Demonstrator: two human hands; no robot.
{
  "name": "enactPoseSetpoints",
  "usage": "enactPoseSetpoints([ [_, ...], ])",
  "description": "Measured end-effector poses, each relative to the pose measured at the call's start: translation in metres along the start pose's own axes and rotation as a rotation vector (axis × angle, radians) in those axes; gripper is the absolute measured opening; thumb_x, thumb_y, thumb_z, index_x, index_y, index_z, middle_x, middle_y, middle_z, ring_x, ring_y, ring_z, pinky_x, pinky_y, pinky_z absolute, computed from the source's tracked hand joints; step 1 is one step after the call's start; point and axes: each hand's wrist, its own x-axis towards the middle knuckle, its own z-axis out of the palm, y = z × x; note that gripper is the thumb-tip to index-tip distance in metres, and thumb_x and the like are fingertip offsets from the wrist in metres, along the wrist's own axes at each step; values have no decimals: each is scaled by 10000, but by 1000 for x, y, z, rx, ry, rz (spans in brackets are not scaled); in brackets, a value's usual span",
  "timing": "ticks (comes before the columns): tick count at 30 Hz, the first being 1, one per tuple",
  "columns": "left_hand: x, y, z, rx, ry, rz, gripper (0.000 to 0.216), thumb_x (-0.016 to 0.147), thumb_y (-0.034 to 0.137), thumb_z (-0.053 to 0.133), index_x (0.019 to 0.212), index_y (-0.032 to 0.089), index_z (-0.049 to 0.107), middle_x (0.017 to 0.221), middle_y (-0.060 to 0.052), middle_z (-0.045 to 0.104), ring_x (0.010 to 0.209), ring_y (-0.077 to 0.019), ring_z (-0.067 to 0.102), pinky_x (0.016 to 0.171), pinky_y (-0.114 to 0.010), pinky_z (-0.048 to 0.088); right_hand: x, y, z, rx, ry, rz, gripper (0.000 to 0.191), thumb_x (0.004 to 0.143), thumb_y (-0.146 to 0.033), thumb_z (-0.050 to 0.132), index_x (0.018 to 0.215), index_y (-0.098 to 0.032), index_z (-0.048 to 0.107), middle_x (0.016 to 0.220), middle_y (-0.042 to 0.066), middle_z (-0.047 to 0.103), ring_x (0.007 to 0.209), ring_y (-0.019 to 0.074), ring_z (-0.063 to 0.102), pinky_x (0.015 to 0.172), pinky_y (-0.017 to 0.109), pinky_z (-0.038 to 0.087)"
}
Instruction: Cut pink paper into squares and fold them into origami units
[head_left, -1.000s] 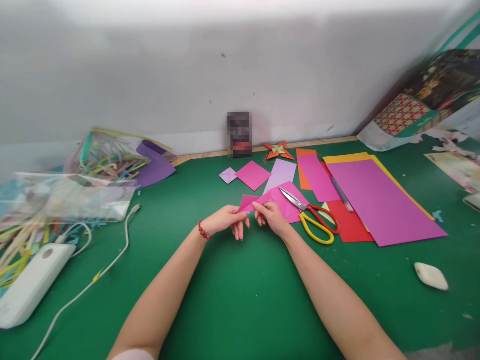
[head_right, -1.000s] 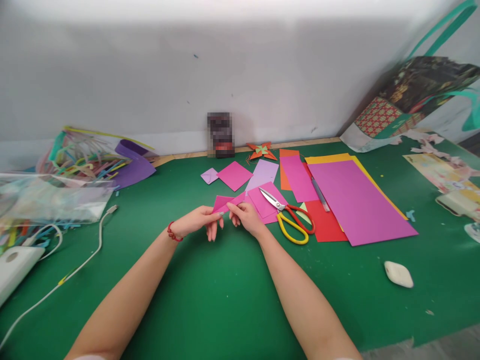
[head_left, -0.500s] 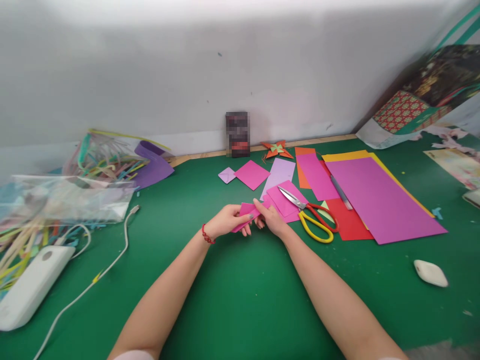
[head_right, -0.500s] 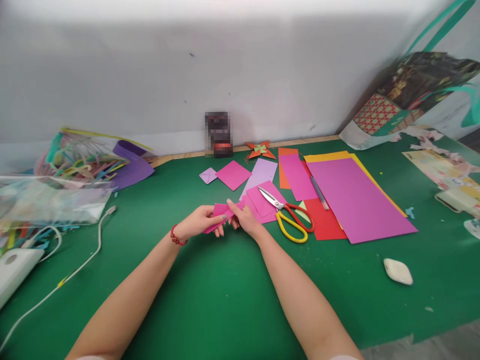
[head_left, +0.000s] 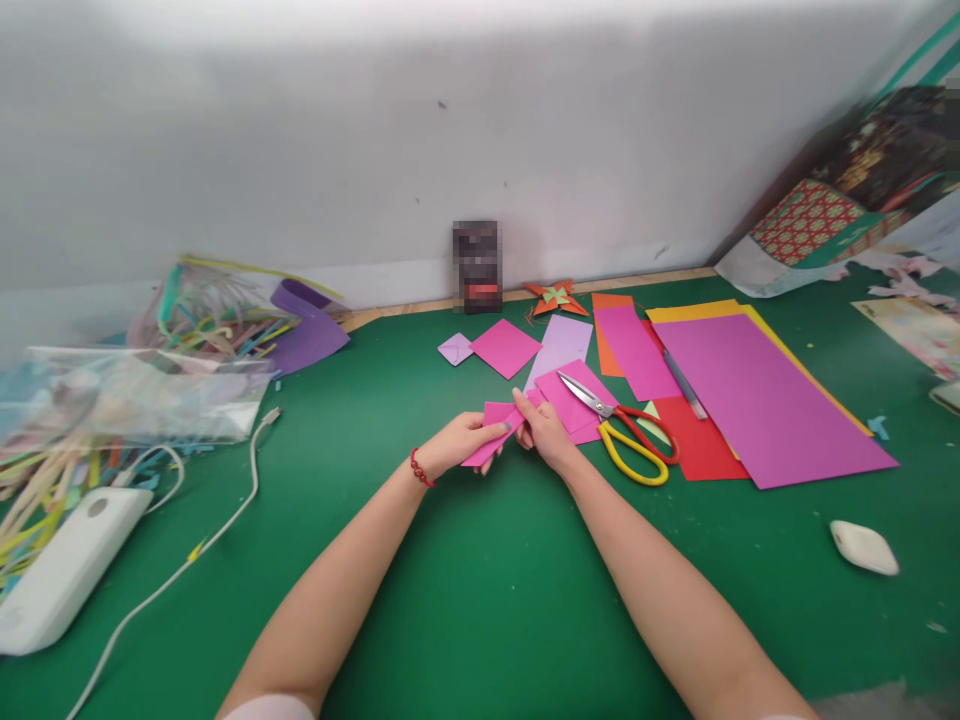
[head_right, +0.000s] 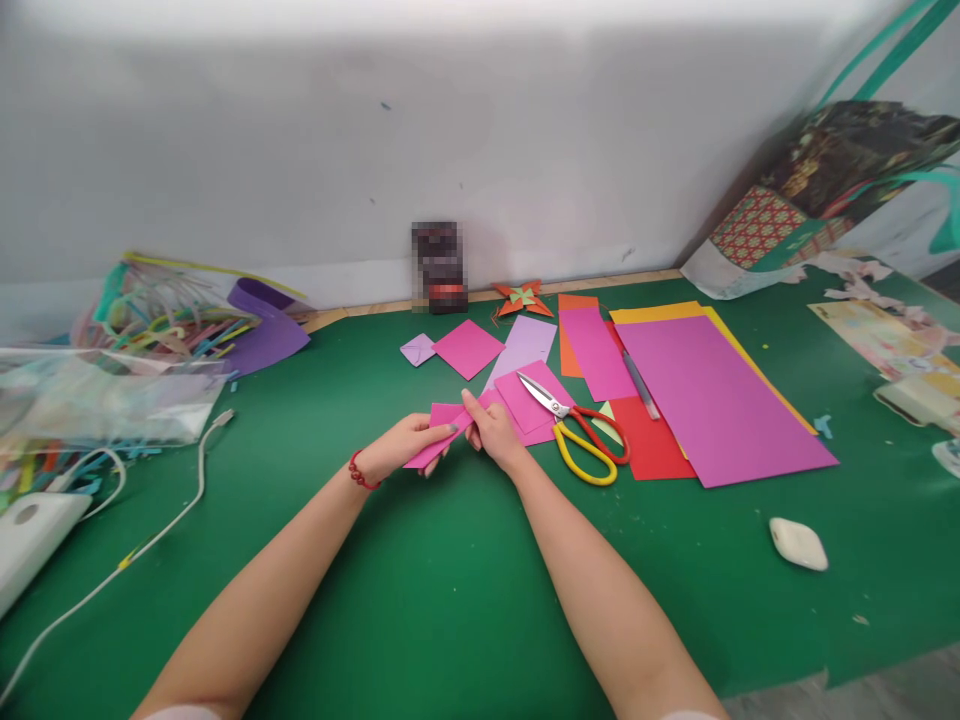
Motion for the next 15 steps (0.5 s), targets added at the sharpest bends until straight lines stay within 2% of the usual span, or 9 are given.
enactPoseSetpoints([
  [3,-4,2,-7,-51,-179,-4,454,776,541,480,836,103,583,611,-70,663,432,-111,564,476,-221,417,1,0,1,-33,110,-23,630,745,-636,434,291,-200,418,251,-25,364,276,72,366,394,231,343],
  [5,-7,4,-15,-80,-208,9,528,772,580,451,950,99,577,727,-108,690,496,-123,603,510,-223,434,3,1,0,-9,218,-38,631,745,-638,432,290,-200,416,260,-19,376,286,73,376,396,231,348],
  [8,-5,4,-20,-177,-100,70,587,780,622,379,976,100,565,834,-135,688,552,-127,612,506,-220,430,9,5,-4,132,379,-58,620,737,-645,441,304,-201,417,256,-25,359,284,75,367,361,228,320],
  [10,0,-1,-14,-226,4,135,581,765,620,411,1010,112,547,950,-150,666,659,-153,629,529,-231,444,12,7,-6,240,399,-82,577,719,-631,486,347,-191,467,263,-34,370,277,72,354,333,223,290],
  [11,4,-4,-9,-224,51,170,572,746,609,459,1025,117,544,1016,-157,645,751,-179,632,564,-246,461,13,7,-7,279,382,-98,540,709,-612,520,383,-182,508,274,-37,390,278,70,358,327,218,287],
  [13,11,-11,3,-229,235,335,563,702,577,551,1057,140,550,1159,-139,581,1025,-229,554,741,-285,474,11,7,-5,321,314,-120,451,683,-561,590,464,-167,581,305,-38,446,289,70,389,328,208,305],
  [15,16,-17,15,-222,336,413,570,695,594,541,1038,141,583,1177,-116,575,1115,-257,494,879,-332,425,8,5,-2,320,199,-126,382,662,-511,638,517,-159,618,346,-30,507,312,78,444,349,203,355],
])
